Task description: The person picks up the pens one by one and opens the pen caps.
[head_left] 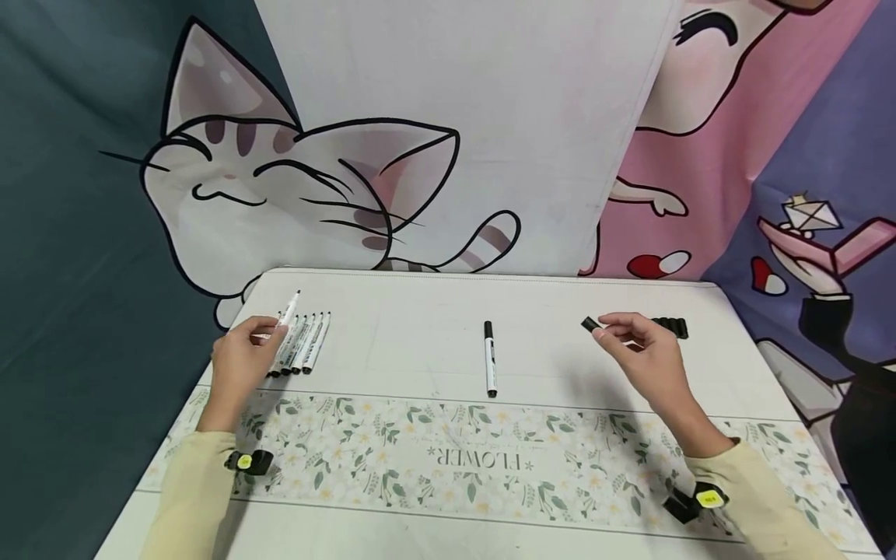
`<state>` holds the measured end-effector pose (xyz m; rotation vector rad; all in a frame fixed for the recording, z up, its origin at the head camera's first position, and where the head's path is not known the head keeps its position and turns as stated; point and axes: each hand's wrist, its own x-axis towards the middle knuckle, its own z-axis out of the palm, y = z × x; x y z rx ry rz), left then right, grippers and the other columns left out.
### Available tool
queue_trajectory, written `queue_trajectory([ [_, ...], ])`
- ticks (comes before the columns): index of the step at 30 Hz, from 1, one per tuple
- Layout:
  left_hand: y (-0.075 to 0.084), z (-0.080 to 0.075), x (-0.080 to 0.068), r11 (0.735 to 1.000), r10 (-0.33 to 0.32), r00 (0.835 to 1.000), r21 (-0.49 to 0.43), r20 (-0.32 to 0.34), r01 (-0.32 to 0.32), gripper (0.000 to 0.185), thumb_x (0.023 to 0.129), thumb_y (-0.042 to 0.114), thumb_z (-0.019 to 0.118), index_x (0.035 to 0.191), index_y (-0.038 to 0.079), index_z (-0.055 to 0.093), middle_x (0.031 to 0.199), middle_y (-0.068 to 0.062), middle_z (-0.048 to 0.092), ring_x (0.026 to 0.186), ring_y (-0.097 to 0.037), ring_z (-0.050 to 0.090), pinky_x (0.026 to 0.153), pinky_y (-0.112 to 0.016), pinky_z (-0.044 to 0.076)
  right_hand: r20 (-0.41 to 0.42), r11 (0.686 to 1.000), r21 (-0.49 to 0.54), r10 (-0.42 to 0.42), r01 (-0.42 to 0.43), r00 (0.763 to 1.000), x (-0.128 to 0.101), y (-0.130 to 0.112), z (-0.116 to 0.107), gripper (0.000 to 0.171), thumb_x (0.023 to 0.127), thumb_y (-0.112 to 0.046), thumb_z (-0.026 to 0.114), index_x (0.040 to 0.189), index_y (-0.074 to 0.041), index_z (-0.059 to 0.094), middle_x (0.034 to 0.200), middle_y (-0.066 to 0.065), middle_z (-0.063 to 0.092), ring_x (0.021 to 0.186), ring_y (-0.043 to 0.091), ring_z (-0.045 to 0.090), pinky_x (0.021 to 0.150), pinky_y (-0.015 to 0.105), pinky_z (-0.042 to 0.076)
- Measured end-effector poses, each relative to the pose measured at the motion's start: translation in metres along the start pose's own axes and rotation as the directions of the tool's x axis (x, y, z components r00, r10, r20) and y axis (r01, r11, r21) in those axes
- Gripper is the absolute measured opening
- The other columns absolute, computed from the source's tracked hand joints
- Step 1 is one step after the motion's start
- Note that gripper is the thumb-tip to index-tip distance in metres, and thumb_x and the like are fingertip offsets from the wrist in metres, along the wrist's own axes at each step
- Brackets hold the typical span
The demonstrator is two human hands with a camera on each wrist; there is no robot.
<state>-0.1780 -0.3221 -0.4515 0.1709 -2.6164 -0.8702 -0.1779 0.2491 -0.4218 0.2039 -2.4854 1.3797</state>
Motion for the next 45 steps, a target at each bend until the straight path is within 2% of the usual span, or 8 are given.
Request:
queue_trajectory([
  [6, -0.024, -0.004, 0.01, 0.994, -0.105, 0.994, -0.012, -0.023, 0.105, 0.041, 0.104, 0.034, 0.06, 0.126, 0.0, 0.069, 0.112, -0.024, 0.07, 0.095, -0.037, 0.063, 0.072, -0.044, 0.046, -0.028, 0.998, 0.054, 0.042, -0.041, 0.999, 0.002, 0.007, -0.008, 0.028, 0.098, -0.02, 0.071, 0.119, -0.001, 0.071, 0.087, -0.013, 0.068, 0.073, 0.01, 0.061, 0.061, 0.019, 0.049],
  [12, -0.047, 0.002, 0.017, 0.98, -0.2, 0.979, -0.014, -0.04, 0.2, 0.042, 0.104, 0.034, 0.059, 0.125, 0.0, 0.071, 0.111, -0.024, 0.071, 0.091, -0.035, 0.061, 0.073, -0.044, 0.043, -0.05, 0.991, 0.099, 0.094, -0.089, 0.994, 0.002, 0.017, -0.016, 0.031, 0.099, -0.019, 0.07, 0.122, 0.002, 0.069, 0.09, -0.009, 0.071, 0.078, 0.007, 0.064, 0.062, 0.017, 0.051],
  [19, -0.063, 0.005, 0.019, 0.955, -0.293, 0.956, -0.045, 0.003, 0.293, 0.046, 0.104, 0.035, 0.057, 0.128, -0.003, 0.067, 0.117, -0.028, 0.067, 0.111, -0.046, 0.053, 0.097, -0.064, 0.034, -0.07, 0.979, 0.152, 0.15, -0.139, 0.986, 0.004, 0.028, -0.028, 0.031, 0.099, -0.022, 0.07, 0.121, -0.001, 0.069, 0.092, -0.009, 0.073, 0.081, 0.005, 0.064, 0.064, 0.017, 0.05],
  [24, -0.071, 0.011, 0.022, 0.95, -0.313, 0.95, -0.009, 0.027, 0.313, 0.046, 0.105, 0.034, 0.054, 0.128, -0.004, 0.066, 0.116, -0.028, 0.066, 0.106, -0.045, 0.055, 0.099, -0.067, 0.033, -0.099, 0.966, 0.18, 0.208, -0.188, 0.973, 0.006, 0.037, -0.039, 0.027, 0.099, -0.024, 0.07, 0.118, -0.005, 0.07, 0.088, -0.012, 0.073, 0.079, 0.006, 0.064, 0.062, 0.017, 0.05],
  [27, -0.075, 0.013, 0.024, 0.943, -0.331, 0.942, -0.006, 0.048, 0.331, 0.046, 0.105, 0.035, 0.054, 0.128, -0.004, 0.066, 0.116, -0.027, 0.065, 0.108, -0.045, 0.054, 0.1, -0.067, 0.033, -0.115, 0.937, 0.262, 0.267, -0.23, 0.957, 0.009, 0.043, -0.046, 0.022, 0.097, -0.024, 0.072, 0.113, -0.009, 0.072, 0.086, -0.011, 0.073, 0.077, 0.005, 0.065, 0.061, 0.016, 0.05],
  [34, -0.08, 0.015, 0.026, 0.926, -0.375, 0.925, -0.015, 0.064, 0.377, 0.046, 0.105, 0.033, 0.056, 0.128, -0.005, 0.065, 0.116, -0.027, 0.064, 0.115, -0.046, 0.051, 0.103, -0.066, 0.032, -0.111, 0.834, 0.477, 0.371, -0.278, 0.922, 0.015, 0.055, -0.056, 0.011, 0.094, -0.02, 0.077, 0.101, -0.013, 0.074, 0.081, -0.008, 0.075, 0.071, 0.004, 0.066, 0.058, 0.016, 0.051],
  [40, -0.088, 0.018, 0.026, 0.918, -0.395, 0.917, -0.005, 0.055, 0.396, 0.046, 0.104, 0.035, 0.058, 0.127, -0.005, 0.066, 0.115, -0.026, 0.065, 0.11, -0.044, 0.054, 0.1, -0.063, 0.035, -0.133, 0.808, 0.517, 0.401, -0.282, 0.906, 0.018, 0.067, -0.065, 0.009, 0.093, -0.02, 0.078, 0.099, -0.013, 0.075, 0.08, -0.008, 0.075, 0.07, 0.005, 0.067, 0.057, 0.016, 0.051],
  [45, -0.093, 0.017, 0.027, 0.919, -0.395, 0.918, 0.002, 0.04, 0.395, 0.048, 0.102, 0.038, 0.061, 0.126, -0.002, 0.068, 0.113, -0.023, 0.068, 0.099, -0.038, 0.06, 0.08, -0.046, 0.045, -0.178, 0.804, 0.531, 0.414, -0.267, 0.893, 0.022, 0.072, -0.071, 0.005, 0.092, -0.017, 0.078, 0.097, -0.014, 0.076, 0.077, -0.008, 0.075, 0.068, 0.005, 0.066, 0.055, 0.016, 0.051],
])
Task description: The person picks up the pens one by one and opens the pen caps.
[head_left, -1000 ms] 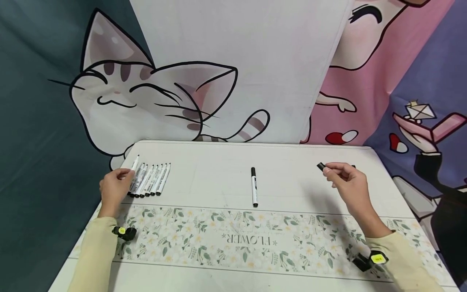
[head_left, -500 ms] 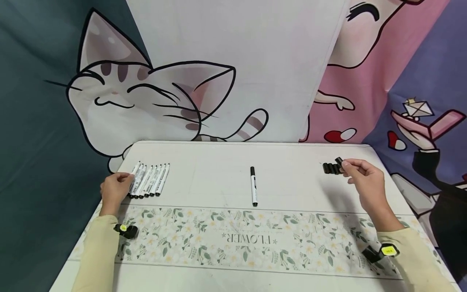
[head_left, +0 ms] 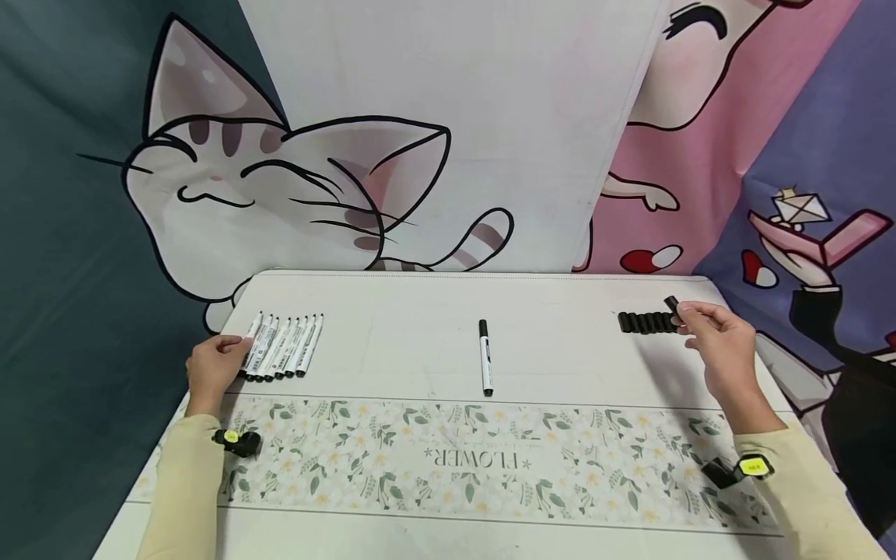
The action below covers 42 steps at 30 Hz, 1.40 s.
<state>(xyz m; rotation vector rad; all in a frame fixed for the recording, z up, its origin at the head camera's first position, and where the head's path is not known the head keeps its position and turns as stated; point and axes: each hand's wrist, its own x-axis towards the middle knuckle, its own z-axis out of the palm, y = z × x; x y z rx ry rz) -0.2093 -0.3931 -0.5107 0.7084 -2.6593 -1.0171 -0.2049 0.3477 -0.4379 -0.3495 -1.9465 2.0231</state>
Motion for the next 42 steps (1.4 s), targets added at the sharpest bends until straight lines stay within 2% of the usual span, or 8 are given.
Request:
queue_trajectory([
  [6, 0.001, -0.004, -0.001, 0.999, -0.033, 0.999, -0.023, 0.025, 0.033, 0.054, 0.1, 0.046, 0.059, 0.128, 0.0, 0.067, 0.111, -0.018, 0.067, 0.095, -0.031, 0.059, 0.071, -0.037, 0.043, -0.024, 1.0, 0.014, 0.003, -0.003, 1.0, 0.01, -0.003, -0.008, 0.005, 0.092, -0.016, 0.078, 0.097, -0.013, 0.076, 0.077, -0.008, 0.076, 0.066, 0.005, 0.067, 0.054, 0.016, 0.051],
  [12, 0.01, -0.001, -0.006, 0.996, -0.05, 0.998, -0.082, -0.047, 0.046, 0.053, 0.101, 0.046, 0.056, 0.134, 0.005, 0.064, 0.112, -0.012, 0.064, 0.095, -0.021, 0.056, 0.075, -0.034, 0.041, -0.064, 0.999, 0.032, 0.0, 0.002, 0.998, 0.023, -0.005, -0.016, 0.005, 0.092, -0.012, 0.077, 0.096, -0.013, 0.076, 0.076, -0.007, 0.076, 0.063, 0.005, 0.067, 0.053, 0.016, 0.051],
  [16, 0.024, 0.004, -0.017, 0.988, 0.01, 0.996, -0.151, -0.091, -0.024, 0.051, 0.102, 0.045, 0.057, 0.137, 0.009, 0.063, 0.118, -0.01, 0.066, 0.091, -0.006, 0.054, 0.075, -0.028, 0.043, -0.122, 1.0, 0.021, 0.013, -0.01, 0.992, 0.032, -0.004, -0.023, 0.006, 0.091, -0.014, 0.079, 0.096, -0.012, 0.077, 0.075, -0.008, 0.076, 0.062, 0.005, 0.067, 0.053, 0.016, 0.052],
  [22, 0.043, 0.018, -0.037, 0.97, 0.115, 0.989, -0.205, -0.097, -0.133, 0.046, 0.102, 0.042, 0.059, 0.133, 0.008, 0.066, 0.119, -0.01, 0.067, 0.099, -0.006, 0.055, 0.078, -0.025, 0.045, -0.198, 0.995, -0.046, 0.08, -0.091, 0.977, 0.045, 0.004, -0.035, 0.011, 0.091, -0.022, 0.079, 0.099, -0.013, 0.078, 0.074, -0.012, 0.074, 0.064, 0.003, 0.065, 0.055, 0.015, 0.051],
  [29, 0.06, 0.036, -0.057, 0.924, 0.271, 0.962, -0.272, -0.03, -0.269, 0.038, 0.102, 0.03, 0.063, 0.13, 0.005, 0.066, 0.114, -0.011, 0.07, 0.098, 0.003, 0.055, 0.085, -0.018, 0.042, -0.243, 0.962, -0.163, 0.176, -0.219, 0.954, 0.062, 0.029, -0.052, 0.007, 0.091, -0.03, 0.079, 0.089, -0.024, 0.075, 0.068, -0.018, 0.072, 0.063, 0.0, 0.064, 0.055, 0.014, 0.051],
  [34, 0.075, 0.046, -0.075, 0.909, 0.328, 0.944, -0.288, 0.046, -0.302, 0.038, 0.102, 0.029, 0.063, 0.131, 0.003, 0.065, 0.112, -0.011, 0.07, 0.095, 0.001, 0.057, 0.082, -0.016, 0.044, -0.276, 0.92, -0.212, 0.267, -0.329, 0.924, 0.074, 0.047, -0.058, 0.012, 0.091, -0.035, 0.078, 0.083, -0.03, 0.072, 0.065, -0.02, 0.07, 0.062, 0.0, 0.065, 0.052, 0.016, 0.051],
  [37, 0.084, 0.049, -0.086, 0.903, 0.356, 0.929, -0.291, 0.102, -0.314, 0.04, 0.103, 0.031, 0.063, 0.133, 0.004, 0.064, 0.113, -0.01, 0.069, 0.095, -0.005, 0.058, 0.082, -0.017, 0.045, -0.275, 0.922, -0.175, 0.291, -0.345, 0.917, 0.076, 0.054, -0.059, 0.012, 0.091, -0.033, 0.079, 0.083, -0.026, 0.073, 0.065, -0.017, 0.07, 0.059, 0.002, 0.066, 0.05, 0.019, 0.053],
  [42, 0.101, 0.055, -0.105, 0.879, 0.416, 0.894, -0.326, 0.167, -0.348, 0.039, 0.102, 0.032, 0.064, 0.132, 0.007, 0.064, 0.113, -0.009, 0.069, 0.1, -0.011, 0.059, 0.083, -0.016, 0.047, -0.278, 0.898, -0.265, 0.277, -0.351, 0.92, 0.075, 0.062, -0.057, 0.014, 0.092, -0.036, 0.077, 0.081, -0.027, 0.073, 0.062, -0.018, 0.069, 0.056, 0.002, 0.064, 0.047, 0.02, 0.051],
])
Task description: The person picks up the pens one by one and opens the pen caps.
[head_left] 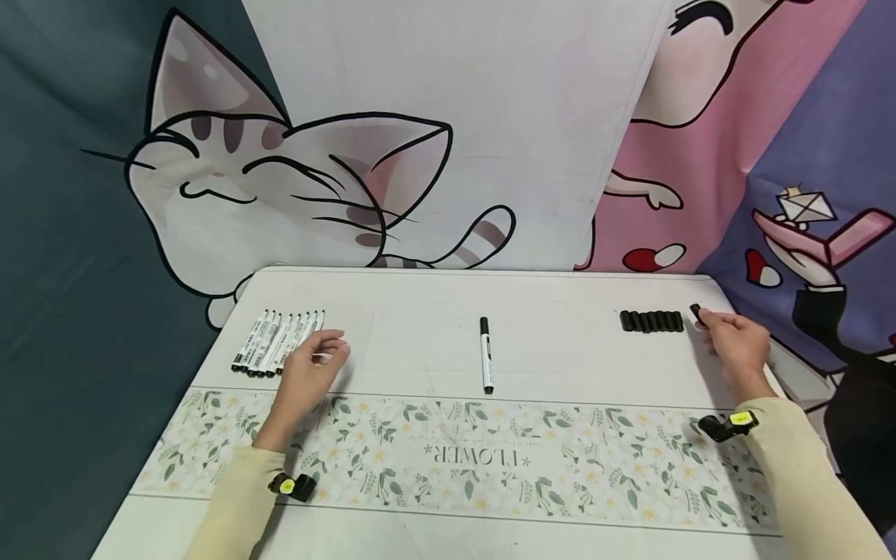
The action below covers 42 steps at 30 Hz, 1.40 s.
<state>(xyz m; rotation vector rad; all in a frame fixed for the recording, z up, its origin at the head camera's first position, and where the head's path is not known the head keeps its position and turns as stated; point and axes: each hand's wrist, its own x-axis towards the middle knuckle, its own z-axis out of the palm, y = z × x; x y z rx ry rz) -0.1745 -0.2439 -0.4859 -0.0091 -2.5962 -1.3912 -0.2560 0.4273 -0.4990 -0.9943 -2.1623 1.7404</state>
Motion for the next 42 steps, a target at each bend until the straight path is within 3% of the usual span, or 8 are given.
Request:
queue_trajectory([
  [5, 0.017, 0.014, -0.011, 0.996, 0.089, 0.994, -0.018, 0.056, -0.088, 0.032, 0.101, 0.028, 0.067, 0.128, 0.011, 0.066, 0.109, -0.004, 0.07, 0.1, -0.014, 0.061, 0.083, -0.02, 0.049, -0.012, 0.995, -0.095, 0.008, -0.009, 1.0, 0.002, 0.004, 0.004, 0.018, 0.093, -0.04, 0.074, 0.082, -0.028, 0.069, 0.059, -0.022, 0.066, 0.056, 0.0, 0.064, 0.046, 0.022, 0.05],
  [13, 0.032, 0.038, -0.03, 0.975, 0.219, 0.968, 0.009, 0.126, -0.222, 0.028, 0.099, 0.02, 0.071, 0.124, 0.01, 0.068, 0.105, 0.003, 0.071, 0.096, -0.013, 0.064, 0.081, -0.03, 0.052, -0.009, 0.976, -0.219, 0.006, -0.008, 1.0, 0.001, 0.007, 0.004, 0.026, 0.092, -0.048, 0.072, 0.095, -0.023, 0.066, 0.055, -0.025, 0.06, 0.056, -0.003, 0.062, 0.046, 0.023, 0.049],
  [19, 0.035, 0.05, -0.039, 0.97, 0.233, 0.962, 0.037, 0.145, -0.24, 0.029, 0.098, 0.02, 0.071, 0.124, 0.006, 0.069, 0.102, 0.006, 0.07, 0.093, -0.011, 0.064, 0.079, -0.033, 0.052, 0.004, 0.95, -0.31, -0.032, 0.032, 0.999, -0.002, 0.007, 0.006, 0.035, 0.092, -0.054, 0.07, 0.102, -0.02, 0.067, 0.054, -0.026, 0.058, 0.056, -0.003, 0.06, 0.048, 0.026, 0.049],
  [25, 0.035, 0.054, -0.04, 0.965, 0.253, 0.956, 0.031, 0.148, -0.261, 0.029, 0.098, 0.019, 0.072, 0.123, 0.004, 0.069, 0.101, 0.006, 0.07, 0.092, -0.011, 0.064, 0.079, -0.032, 0.053, 0.001, 0.953, -0.301, -0.047, 0.045, 0.999, -0.003, 0.005, 0.006, 0.048, 0.096, -0.05, 0.065, 0.118, -0.007, 0.068, 0.054, -0.028, 0.057, 0.054, -0.006, 0.061, 0.049, 0.022, 0.051],
  [31, 0.035, 0.05, -0.04, 0.966, 0.247, 0.959, 0.045, 0.138, -0.256, 0.028, 0.097, 0.019, 0.072, 0.122, 0.006, 0.069, 0.101, 0.005, 0.071, 0.092, -0.011, 0.064, 0.078, -0.032, 0.053, 0.002, 0.958, -0.285, -0.038, 0.037, 0.999, -0.006, 0.001, 0.005, 0.046, 0.097, -0.05, 0.063, 0.114, -0.007, 0.068, 0.055, -0.027, 0.059, 0.056, -0.002, 0.062, 0.049, 0.022, 0.05],
  [37, 0.044, 0.042, -0.03, 0.96, 0.268, 0.956, 0.046, 0.117, -0.275, 0.025, 0.097, 0.017, 0.072, 0.122, 0.01, 0.068, 0.103, 0.002, 0.071, 0.094, -0.014, 0.064, 0.077, -0.035, 0.054, 0.036, 0.915, -0.355, -0.194, 0.195, 0.98, -0.027, -0.019, 0.004, 0.044, 0.094, -0.058, 0.063, 0.11, -0.018, 0.07, 0.063, -0.035, 0.059, 0.063, -0.006, 0.062, 0.059, 0.021, 0.046],
  [42, 0.059, 0.044, -0.019, 0.962, 0.258, 0.958, 0.056, 0.121, -0.266, 0.027, 0.098, 0.021, 0.071, 0.123, 0.011, 0.068, 0.105, 0.001, 0.072, 0.096, -0.016, 0.065, 0.078, -0.036, 0.053, 0.078, 0.866, -0.328, -0.372, 0.376, 0.925, -0.061, -0.044, 0.016, 0.05, 0.093, -0.054, 0.069, 0.12, -0.012, 0.073, 0.069, -0.037, 0.058, 0.064, -0.01, 0.06, 0.056, 0.017, 0.046],
])
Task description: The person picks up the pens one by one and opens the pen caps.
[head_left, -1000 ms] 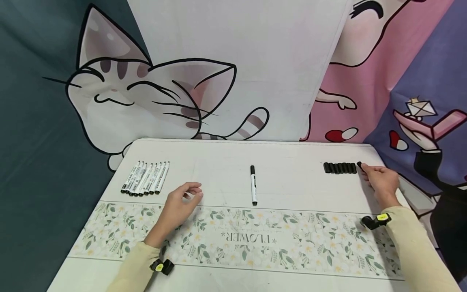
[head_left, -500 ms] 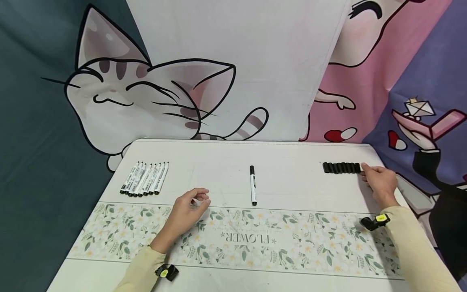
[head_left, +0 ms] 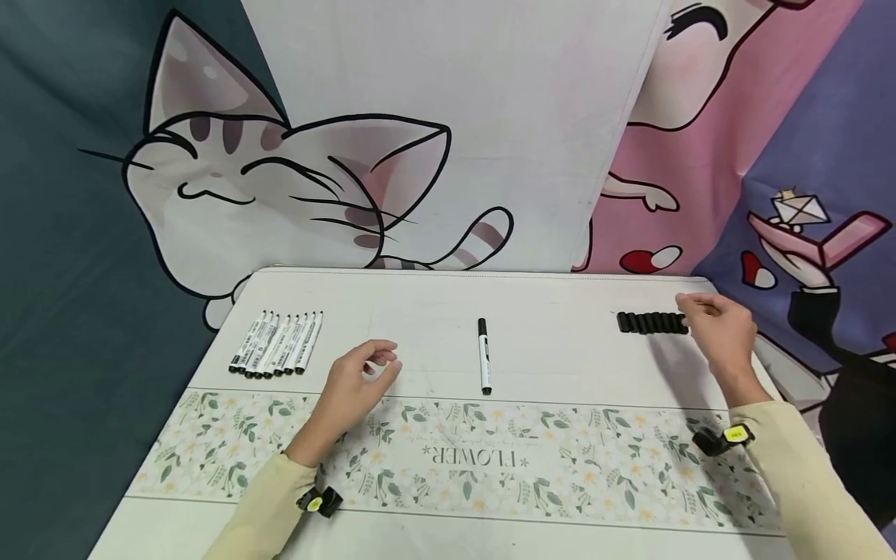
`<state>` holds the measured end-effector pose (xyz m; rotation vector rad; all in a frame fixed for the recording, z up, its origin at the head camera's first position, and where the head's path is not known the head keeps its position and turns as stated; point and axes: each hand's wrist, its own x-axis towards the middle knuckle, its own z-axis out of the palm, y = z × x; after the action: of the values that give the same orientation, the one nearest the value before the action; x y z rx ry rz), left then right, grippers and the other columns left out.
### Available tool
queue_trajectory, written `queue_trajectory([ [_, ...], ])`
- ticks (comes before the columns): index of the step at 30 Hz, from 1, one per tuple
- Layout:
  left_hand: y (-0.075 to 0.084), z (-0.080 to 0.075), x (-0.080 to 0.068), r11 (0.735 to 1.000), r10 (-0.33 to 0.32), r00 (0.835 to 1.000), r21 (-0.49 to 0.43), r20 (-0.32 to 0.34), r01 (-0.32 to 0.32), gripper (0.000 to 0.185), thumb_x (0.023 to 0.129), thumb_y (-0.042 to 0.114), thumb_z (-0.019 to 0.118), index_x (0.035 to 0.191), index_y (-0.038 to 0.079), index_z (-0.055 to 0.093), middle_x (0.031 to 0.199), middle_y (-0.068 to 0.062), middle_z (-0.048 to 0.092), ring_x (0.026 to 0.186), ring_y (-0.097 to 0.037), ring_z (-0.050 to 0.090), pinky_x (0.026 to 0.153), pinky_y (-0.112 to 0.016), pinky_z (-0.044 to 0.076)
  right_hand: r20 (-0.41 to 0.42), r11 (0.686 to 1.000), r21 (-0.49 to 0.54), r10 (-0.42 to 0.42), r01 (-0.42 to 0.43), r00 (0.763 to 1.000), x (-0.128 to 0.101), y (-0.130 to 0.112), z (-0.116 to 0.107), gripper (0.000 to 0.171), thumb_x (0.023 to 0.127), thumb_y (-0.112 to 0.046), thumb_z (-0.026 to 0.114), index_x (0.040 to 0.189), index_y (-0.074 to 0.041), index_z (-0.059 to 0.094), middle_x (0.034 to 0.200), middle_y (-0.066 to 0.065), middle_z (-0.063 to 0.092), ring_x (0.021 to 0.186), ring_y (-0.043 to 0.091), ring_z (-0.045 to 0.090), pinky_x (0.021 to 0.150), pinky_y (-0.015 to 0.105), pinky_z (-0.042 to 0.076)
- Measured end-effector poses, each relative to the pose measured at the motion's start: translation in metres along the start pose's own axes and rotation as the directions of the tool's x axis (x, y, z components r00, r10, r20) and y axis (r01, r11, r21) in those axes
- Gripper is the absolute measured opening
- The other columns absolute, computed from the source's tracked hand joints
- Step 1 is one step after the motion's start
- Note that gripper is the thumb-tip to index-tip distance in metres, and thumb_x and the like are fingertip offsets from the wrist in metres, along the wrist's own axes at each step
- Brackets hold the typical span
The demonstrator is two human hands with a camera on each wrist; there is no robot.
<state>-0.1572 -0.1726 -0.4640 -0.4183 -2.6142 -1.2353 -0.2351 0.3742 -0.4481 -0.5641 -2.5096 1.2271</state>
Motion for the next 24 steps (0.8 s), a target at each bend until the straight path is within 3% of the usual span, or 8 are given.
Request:
queue_trajectory([
  [5, 0.011, 0.013, 0.013, 1.0, -0.001, 0.999, 0.016, 0.033, 0.001, 0.032, 0.097, 0.024, 0.072, 0.126, 0.009, 0.068, 0.107, -0.001, 0.072, 0.097, -0.02, 0.065, 0.08, -0.038, 0.054, -0.008, 0.98, -0.017, -0.2, 0.199, 0.98, -0.028, -0.033, 0.011, 0.048, 0.094, -0.049, 0.07, 0.124, -0.012, 0.074, 0.08, -0.036, 0.057, 0.073, -0.014, 0.057, 0.062, 0.011, 0.044],
  [11, 0.019, 0.033, 0.025, 1.0, 0.005, 0.996, 0.025, 0.085, -0.007, 0.035, 0.097, 0.026, 0.072, 0.127, 0.009, 0.068, 0.11, -0.005, 0.072, 0.099, -0.023, 0.066, 0.083, -0.04, 0.055, 0.014, 0.924, -0.001, -0.383, 0.383, 0.924, -0.061, -0.058, 0.027, 0.035, 0.095, -0.037, 0.073, 0.121, -0.013, 0.076, 0.088, -0.021, 0.068, 0.073, -0.011, 0.059, 0.063, 0.011, 0.044],
  [17, 0.02, 0.05, 0.031, 0.999, 0.022, 0.992, 0.023, 0.121, -0.025, 0.039, 0.097, 0.029, 0.072, 0.13, 0.008, 0.067, 0.114, -0.006, 0.072, 0.101, -0.024, 0.067, 0.084, -0.04, 0.055, 0.083, 0.872, 0.025, -0.49, 0.49, 0.868, -0.09, -0.07, 0.042, 0.032, 0.095, -0.029, 0.075, 0.121, -0.011, 0.075, 0.097, 0.006, 0.076, 0.079, -0.011, 0.059, 0.069, 0.008, 0.045],
  [24, 0.022, 0.07, 0.038, 0.998, 0.008, 0.985, 0.068, 0.172, -0.02, 0.043, 0.098, 0.036, 0.069, 0.131, 0.009, 0.067, 0.113, -0.004, 0.071, 0.101, -0.023, 0.067, 0.084, -0.041, 0.054, 0.171, 0.825, 0.08, -0.565, 0.56, 0.807, -0.116, -0.077, 0.058, 0.032, 0.093, -0.023, 0.078, 0.124, -0.015, 0.074, 0.104, 0.004, 0.075, 0.085, -0.001, 0.063, 0.072, 0.012, 0.049],
])
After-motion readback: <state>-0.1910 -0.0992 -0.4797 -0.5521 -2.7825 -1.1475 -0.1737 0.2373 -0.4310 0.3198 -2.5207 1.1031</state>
